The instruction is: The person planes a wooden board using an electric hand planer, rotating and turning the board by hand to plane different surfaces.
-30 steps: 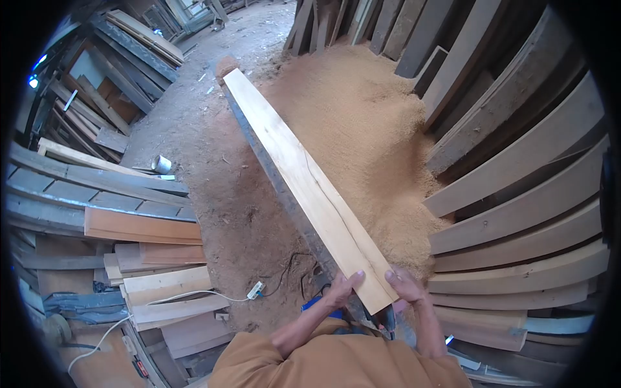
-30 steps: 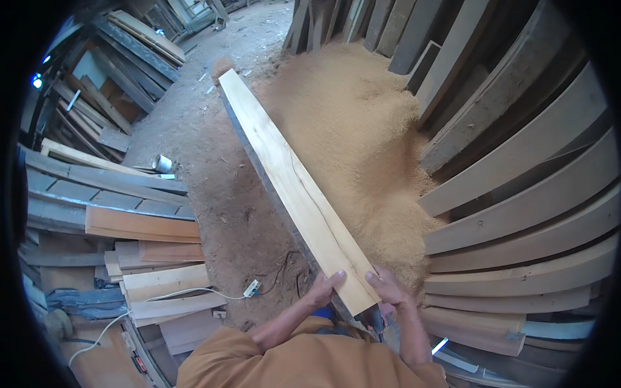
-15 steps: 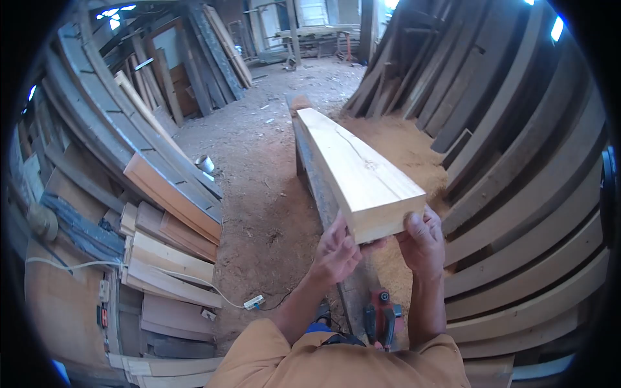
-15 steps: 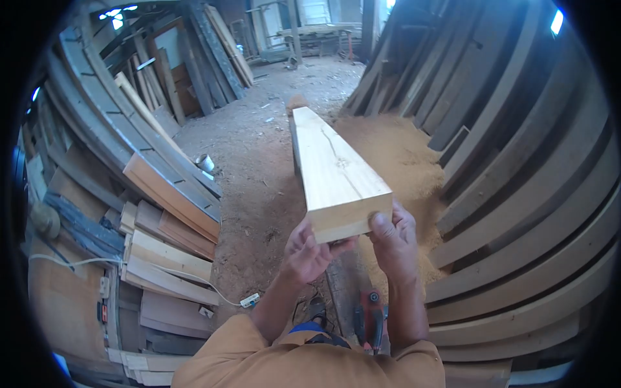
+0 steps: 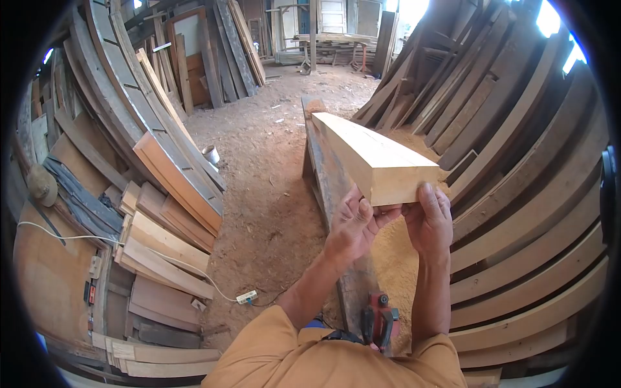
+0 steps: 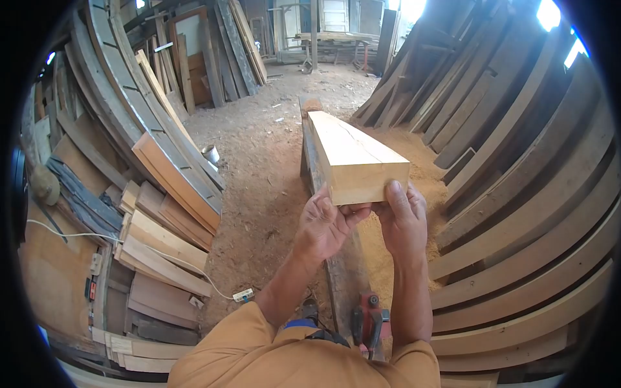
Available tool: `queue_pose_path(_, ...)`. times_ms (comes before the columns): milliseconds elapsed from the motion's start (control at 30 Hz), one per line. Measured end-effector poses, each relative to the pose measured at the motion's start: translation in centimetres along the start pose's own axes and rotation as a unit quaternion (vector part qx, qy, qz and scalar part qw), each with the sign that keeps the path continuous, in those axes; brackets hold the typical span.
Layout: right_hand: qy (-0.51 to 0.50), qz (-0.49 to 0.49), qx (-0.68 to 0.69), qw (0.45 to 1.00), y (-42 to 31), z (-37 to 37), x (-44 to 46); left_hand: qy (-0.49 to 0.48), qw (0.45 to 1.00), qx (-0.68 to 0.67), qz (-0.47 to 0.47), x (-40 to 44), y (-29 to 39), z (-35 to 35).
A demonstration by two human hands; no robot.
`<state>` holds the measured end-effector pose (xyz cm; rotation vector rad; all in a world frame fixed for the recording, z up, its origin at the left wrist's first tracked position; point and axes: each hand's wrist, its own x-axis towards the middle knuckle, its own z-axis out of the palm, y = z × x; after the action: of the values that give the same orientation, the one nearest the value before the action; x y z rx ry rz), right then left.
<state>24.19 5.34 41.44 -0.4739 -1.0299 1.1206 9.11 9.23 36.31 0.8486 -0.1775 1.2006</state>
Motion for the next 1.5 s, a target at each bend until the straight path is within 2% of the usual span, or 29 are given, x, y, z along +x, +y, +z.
queue_pose_path(200, 0.007, -0.002, -0.013, 1.000, 0.2, 0.6, 0.1, -0.003, 1.000, 0.007, 0.013, -0.1, -0.3, -1.3)
queue_pose_path(300, 0.013, -0.001, -0.048, 0.999, 0.4, 0.4, 0.1, 0.050, 0.996, 0.067, 0.041, -0.6, -1.7, -2.4)
queue_pose_path(400, -0.006, 0.021, -0.138, 0.990, 0.4, 1.0, -1.0, 0.015, 0.998, -0.022, 0.053, -1.0, -1.3, 0.4)
queue_pose_path(467, -0.037, 0.034, -0.209, 0.977, -0.1, 1.1, -2.1, -0.032, 0.998, -0.046, 0.037, -1.8, -1.2, -1.5)
queue_pose_path(500, -0.043, 0.038, -0.196, 0.979, 0.0, 0.4, -2.9, -0.056, 0.996, -0.060, 0.029, -2.2, -1.0, -2.3)
queue_pose_path(600, -0.044, 0.077, -0.167, 0.982, 1.6, -3.7, -6.1, 0.070, 0.994, -0.042, 0.071, -3.1, 0.3, -1.9)
queue_pose_path(667, 0.033, 0.139, -0.226, 0.964, 5.2, -8.2, -9.1, 0.059, 0.994, -0.046, 0.085, -3.5, 1.1, -3.3)
queue_pose_path(733, 0.140, 0.216, -0.357, 0.898, 10.8, -13.5, -13.3, 0.045, 0.993, -0.044, 0.094, -3.7, 2.3, -4.2)
queue_pose_path(800, 0.099, 0.266, -0.570, 0.771, 15.4, -19.8, -19.3, 0.036, 0.994, -0.040, 0.096, -3.9, 3.5, -4.5)
queue_pose_path(867, 0.077, 0.353, -0.667, 0.651, 16.3, -20.8, -24.2, 0.054, 0.993, -0.033, 0.102, -4.1, 4.2, -4.5)
queue_pose_path(967, 0.065, 0.421, -0.640, 0.640, 16.5, -21.2, -30.1, 0.070, 0.991, -0.028, 0.109, -4.4, 4.7, -4.3)
queue_pose_path(1067, 0.193, 0.430, -0.539, 0.698, 17.8, -20.1, -34.6, 0.068, 0.987, -0.075, 0.122, -4.5, 4.4, -4.4)
queue_pose_path(1100, 0.185, 0.412, -0.555, 0.699, 18.0, -20.0, -35.4, 0.065, 0.985, -0.099, 0.128, -4.5, 4.3, -4.4)
queue_pose_path(1167, 0.168, 0.377, -0.586, 0.698, 18.8, -20.6, -36.8, 0.064, 0.991, -0.042, 0.113, -4.5, 4.7, -4.6)
queue_pose_path(1267, 0.213, 0.420, -0.484, 0.737, 20.7, -23.1, -38.9, 0.065, 0.992, -0.019, 0.109, -4.2, 4.8, -4.4)
queue_pose_path(1367, 0.163, 0.353, -0.499, 0.775, 20.5, -23.6, -38.7, 0.059, 0.993, -0.025, 0.101, -4.2, 4.7, -4.6)
queue_pose_path(1467, 0.224, 0.442, -0.348, 0.796, 22.0, -25.3, -39.1, 0.050, 0.995, -0.027, 0.088, -4.8, 3.9, -4.9)
queue_pose_path(1500, 0.242, 0.443, -0.318, 0.802, 22.3, -25.7, -39.6, 0.050, 0.995, -0.026, 0.084, -5.4, 3.6, -5.1)
